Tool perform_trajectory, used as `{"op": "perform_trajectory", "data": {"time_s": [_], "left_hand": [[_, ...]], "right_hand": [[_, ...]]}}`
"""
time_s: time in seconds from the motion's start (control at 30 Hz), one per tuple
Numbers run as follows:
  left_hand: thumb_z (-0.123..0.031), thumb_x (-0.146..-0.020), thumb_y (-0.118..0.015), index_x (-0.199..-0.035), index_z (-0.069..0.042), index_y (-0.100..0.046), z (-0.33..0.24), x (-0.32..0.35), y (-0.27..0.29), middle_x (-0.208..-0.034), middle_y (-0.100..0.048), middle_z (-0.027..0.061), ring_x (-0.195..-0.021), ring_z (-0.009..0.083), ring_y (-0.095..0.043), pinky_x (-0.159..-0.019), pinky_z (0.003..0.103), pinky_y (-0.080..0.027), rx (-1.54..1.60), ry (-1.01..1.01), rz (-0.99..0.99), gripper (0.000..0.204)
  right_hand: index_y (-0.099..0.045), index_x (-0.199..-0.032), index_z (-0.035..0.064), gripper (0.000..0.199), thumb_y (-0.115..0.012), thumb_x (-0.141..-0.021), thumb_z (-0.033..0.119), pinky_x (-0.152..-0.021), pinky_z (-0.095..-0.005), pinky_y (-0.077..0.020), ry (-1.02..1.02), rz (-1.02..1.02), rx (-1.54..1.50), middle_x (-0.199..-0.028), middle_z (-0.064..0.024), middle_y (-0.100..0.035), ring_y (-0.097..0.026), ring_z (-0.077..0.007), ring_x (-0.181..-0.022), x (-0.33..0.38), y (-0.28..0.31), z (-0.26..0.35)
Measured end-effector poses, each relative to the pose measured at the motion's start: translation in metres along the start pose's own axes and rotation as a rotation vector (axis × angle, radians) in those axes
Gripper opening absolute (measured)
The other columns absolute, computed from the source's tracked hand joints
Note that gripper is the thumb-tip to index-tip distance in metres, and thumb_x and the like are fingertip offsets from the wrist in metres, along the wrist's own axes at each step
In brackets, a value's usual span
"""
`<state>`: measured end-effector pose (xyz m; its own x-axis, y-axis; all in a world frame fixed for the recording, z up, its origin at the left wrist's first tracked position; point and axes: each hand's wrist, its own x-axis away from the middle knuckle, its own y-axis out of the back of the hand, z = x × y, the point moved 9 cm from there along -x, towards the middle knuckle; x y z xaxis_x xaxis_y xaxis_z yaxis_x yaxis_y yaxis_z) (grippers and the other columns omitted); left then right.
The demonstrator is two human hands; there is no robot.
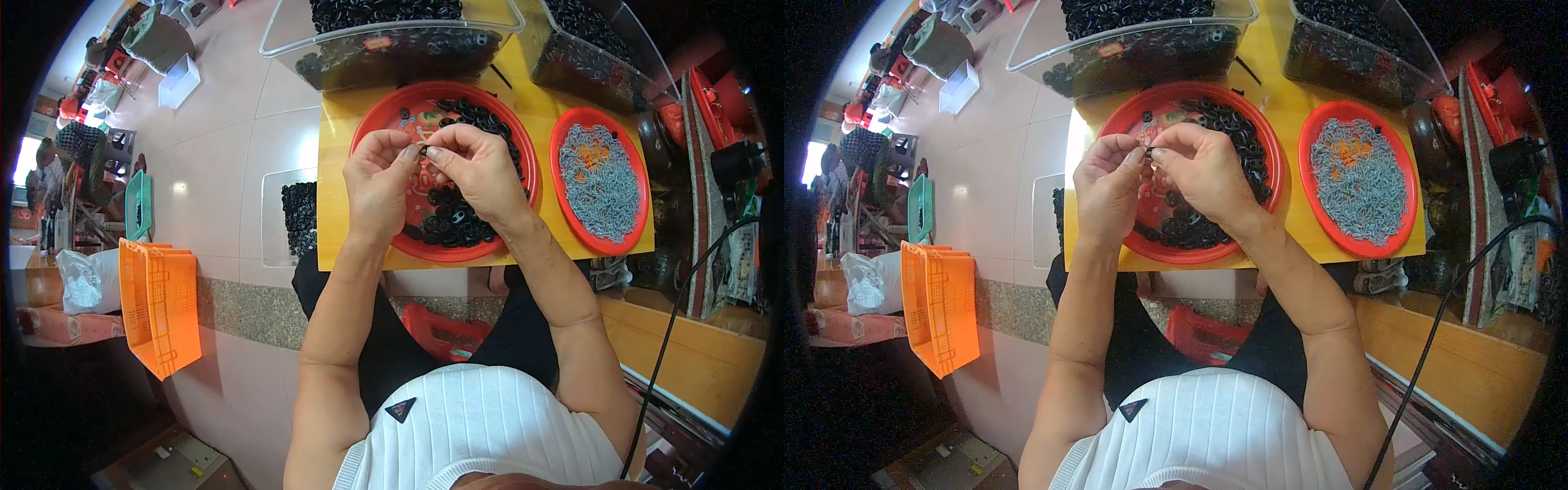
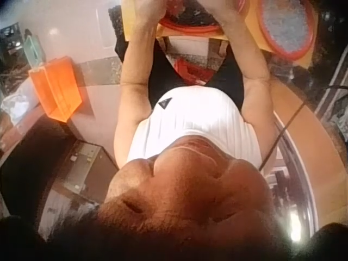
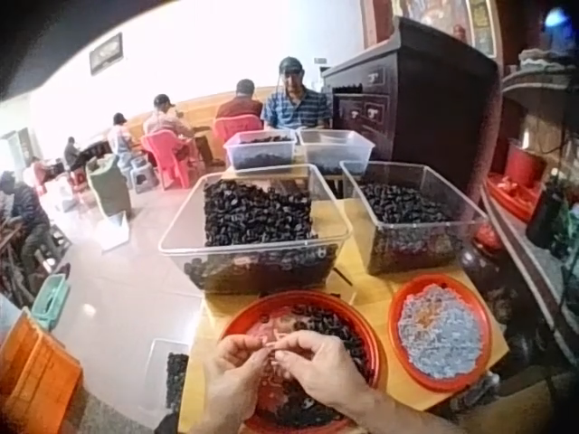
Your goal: The person assembles plastic cord locks by hand, taking plastic components and springs from trays and fitting them together.
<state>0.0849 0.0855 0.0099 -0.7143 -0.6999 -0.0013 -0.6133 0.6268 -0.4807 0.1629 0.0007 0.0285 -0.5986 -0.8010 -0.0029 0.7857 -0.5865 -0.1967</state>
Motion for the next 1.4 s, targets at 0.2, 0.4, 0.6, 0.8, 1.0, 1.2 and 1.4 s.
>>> {"op": "perform_trajectory", "data": {"time_s": [0.2,0.4,0.6,0.8,1.0,1.2,1.4], "left_hand": [[0.001,-0.079,-0.056,-0.09,0.0,-0.05,0.005,0.002,-0.001,-0.078,-0.055,0.0038,-0.066,0.0079,-0.052,-0.058,0.019,-0.044,0.053,0.024,-0.014,0.013],[0.002,-0.08,-0.054,-0.091,0.0,-0.048,0.005,0.004,0.0,-0.078,-0.055,0.0049,-0.065,0.009,-0.052,-0.059,0.02,-0.045,0.134,0.039,-0.048,0.012],[0.001,-0.08,-0.054,-0.091,0.0,-0.048,0.005,0.004,-0.002,-0.079,-0.055,0.005,-0.066,0.009,-0.052,-0.059,0.02,-0.045,0.119,0.033,-0.044,0.012],[0.002,-0.08,-0.053,-0.09,-0.001,-0.05,0.003,0.005,-0.002,-0.08,-0.055,0.0044,-0.065,0.0098,-0.053,-0.059,0.021,-0.044,0.029,-0.032,-0.04,0.011],[0.002,-0.079,-0.056,-0.089,-0.001,-0.051,-0.005,0.008,-0.006,-0.079,-0.055,0.0034,-0.067,0.0083,-0.053,-0.061,0.02,-0.044,-0.086,-0.146,-0.053,0.011],[0.003,-0.079,-0.056,-0.086,0.001,-0.052,-0.008,0.011,-0.009,-0.077,-0.056,0.003,-0.066,0.0064,-0.052,-0.057,0.018,-0.044,-0.118,-0.229,-0.065,0.009],[-0.001,-0.08,-0.056,-0.09,0.002,-0.053,-0.003,0.007,-0.01,-0.077,-0.058,0.0036,-0.067,0.0069,-0.053,-0.059,0.019,-0.045,-0.119,-0.128,-0.036,0.01]], "right_hand": [[-0.058,-0.086,-0.0022,0.009,-0.056,-0.079,0.003,-0.053,-0.0214,-0.0474,0.022,0.007,0.199,-0.073,-0.0035,-0.059,-0.057,-0.0089,-0.061,0.001,0.005,0.002],[-0.057,-0.084,-0.0022,0.005,-0.055,-0.08,0.0,-0.055,-0.0188,-0.0485,-0.058,-0.01,0.079,-0.073,-0.0052,-0.059,-0.058,-0.0086,-0.063,0.007,0.002,0.0],[-0.056,-0.084,-0.0024,0.005,-0.055,-0.08,0.0,-0.055,-0.0191,-0.0488,-0.056,-0.033,0.094,-0.073,-0.0057,-0.059,-0.058,-0.0089,-0.063,0.007,0.004,0.0],[-0.056,-0.08,-0.0018,0.002,-0.056,-0.079,0.0,-0.054,-0.0191,-0.0483,-0.049,-0.042,0.112,-0.071,-0.0056,-0.059,-0.057,-0.008,-0.061,0.007,0.004,-0.001],[-0.056,-0.077,-0.0017,0.003,-0.057,-0.079,0.001,-0.052,-0.019,-0.0479,-0.056,-0.067,0.163,-0.067,-0.0057,-0.059,-0.056,-0.0082,-0.057,0.009,0.007,0.0],[-0.057,-0.077,-0.0017,0.004,-0.057,-0.079,0.001,-0.051,-0.0194,-0.0478,-0.079,-0.057,0.095,-0.066,-0.0061,-0.059,-0.056,-0.0089,-0.055,0.01,0.006,0.0],[-0.056,-0.075,-0.0022,0.007,-0.055,-0.079,0.003,-0.05,-0.0209,-0.0486,-0.065,-0.038,0.065,-0.065,-0.0063,-0.058,-0.057,-0.01,-0.055,0.004,0.009,0.0]]}}
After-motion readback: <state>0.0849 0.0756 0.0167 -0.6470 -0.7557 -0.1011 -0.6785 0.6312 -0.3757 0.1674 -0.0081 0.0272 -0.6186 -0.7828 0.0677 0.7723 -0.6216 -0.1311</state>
